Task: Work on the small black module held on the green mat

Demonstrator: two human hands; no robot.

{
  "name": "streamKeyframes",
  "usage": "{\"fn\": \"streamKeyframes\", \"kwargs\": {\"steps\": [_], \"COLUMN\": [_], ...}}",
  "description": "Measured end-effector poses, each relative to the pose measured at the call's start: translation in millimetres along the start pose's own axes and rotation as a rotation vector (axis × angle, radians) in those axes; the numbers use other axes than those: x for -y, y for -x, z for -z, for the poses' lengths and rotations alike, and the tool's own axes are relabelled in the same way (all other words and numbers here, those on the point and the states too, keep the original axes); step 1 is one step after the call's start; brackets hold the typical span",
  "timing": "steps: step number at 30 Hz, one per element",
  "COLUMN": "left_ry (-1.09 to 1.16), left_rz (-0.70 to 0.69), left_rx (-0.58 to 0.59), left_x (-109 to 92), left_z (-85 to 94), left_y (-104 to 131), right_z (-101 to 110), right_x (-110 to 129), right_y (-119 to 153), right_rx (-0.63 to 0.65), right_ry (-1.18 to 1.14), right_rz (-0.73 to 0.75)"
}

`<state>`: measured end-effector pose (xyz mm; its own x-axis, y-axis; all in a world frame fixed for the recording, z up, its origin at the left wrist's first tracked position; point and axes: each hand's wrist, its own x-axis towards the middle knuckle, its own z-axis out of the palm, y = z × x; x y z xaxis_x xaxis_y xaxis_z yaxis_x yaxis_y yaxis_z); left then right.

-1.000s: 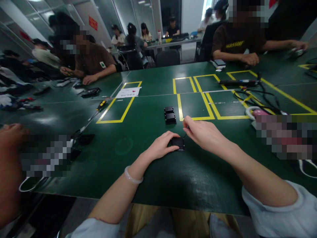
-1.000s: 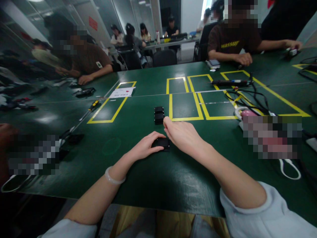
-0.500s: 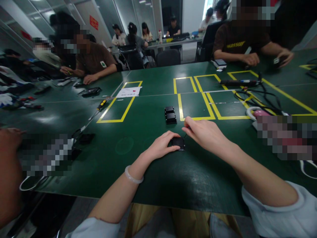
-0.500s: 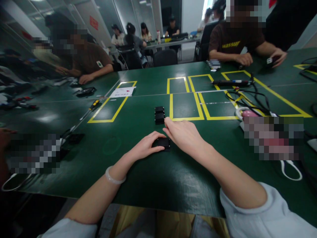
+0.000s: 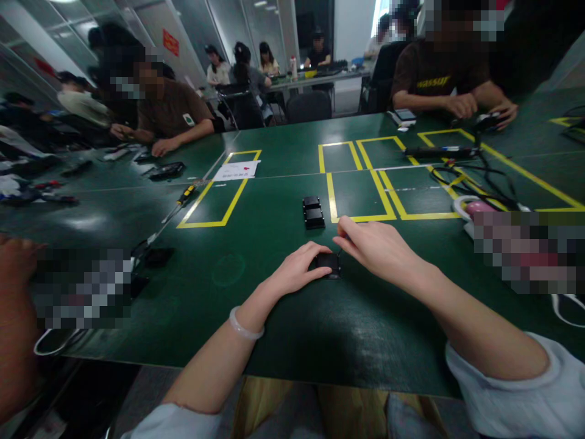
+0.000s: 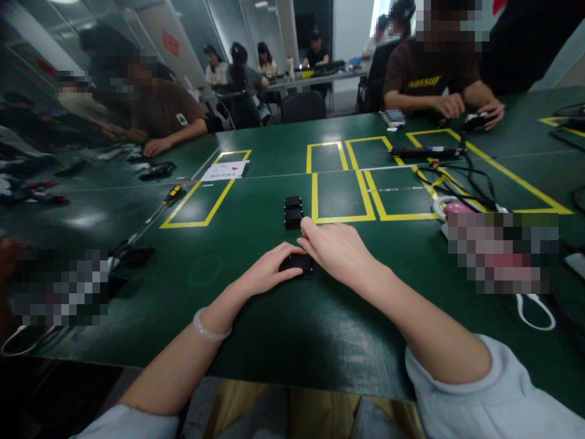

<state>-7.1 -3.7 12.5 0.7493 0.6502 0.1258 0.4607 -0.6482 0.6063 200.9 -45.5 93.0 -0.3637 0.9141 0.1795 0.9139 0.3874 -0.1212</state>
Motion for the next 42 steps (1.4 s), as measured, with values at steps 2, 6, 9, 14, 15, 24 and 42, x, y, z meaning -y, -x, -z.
{"fn": "streamKeyframes", "kwargs": {"steps": [2,6,9,14,15,24,42], "left_ry": [0.003,0.002,-0.003,0.0,0.002,0.002,0.001], "left_rz": [-0.002,-0.005,-0.006,-0.002,-0.001,-0.007,0.0], "left_rx": [0.002,0.003,0.001,0.001,0.0,-0.01,-0.001], "left_x": [-1.3,-1.9,-0.3,0.4,0.1,0.8,0.6], "left_z": [0.8,1.6,0.5,-0.3,-0.1,0.1,-0.3], "left_y": [0.0,0.4,0.4,-0.2,-0.2,0.1,0.0], "right_z": [-1.3,1.1,3.0,-1.0,-1.9,1.2,-0.3], "right_x": [-1.2,-0.3,1.6,0.3,-0.4,1.3,1.5], "right_y": [-0.2,2.0,2.8,0.5,0.3,2.4,1.6], "right_rx": [0.003,-0.006,-0.02,-0.009,-0.008,-0.025,-0.022], "right_ry": [0.019,-0.054,-0.058,0.014,0.026,-0.051,-0.009], "right_rz": [0.0,0.009,0.002,-0.007,-0.008,0.005,-0.018]}}
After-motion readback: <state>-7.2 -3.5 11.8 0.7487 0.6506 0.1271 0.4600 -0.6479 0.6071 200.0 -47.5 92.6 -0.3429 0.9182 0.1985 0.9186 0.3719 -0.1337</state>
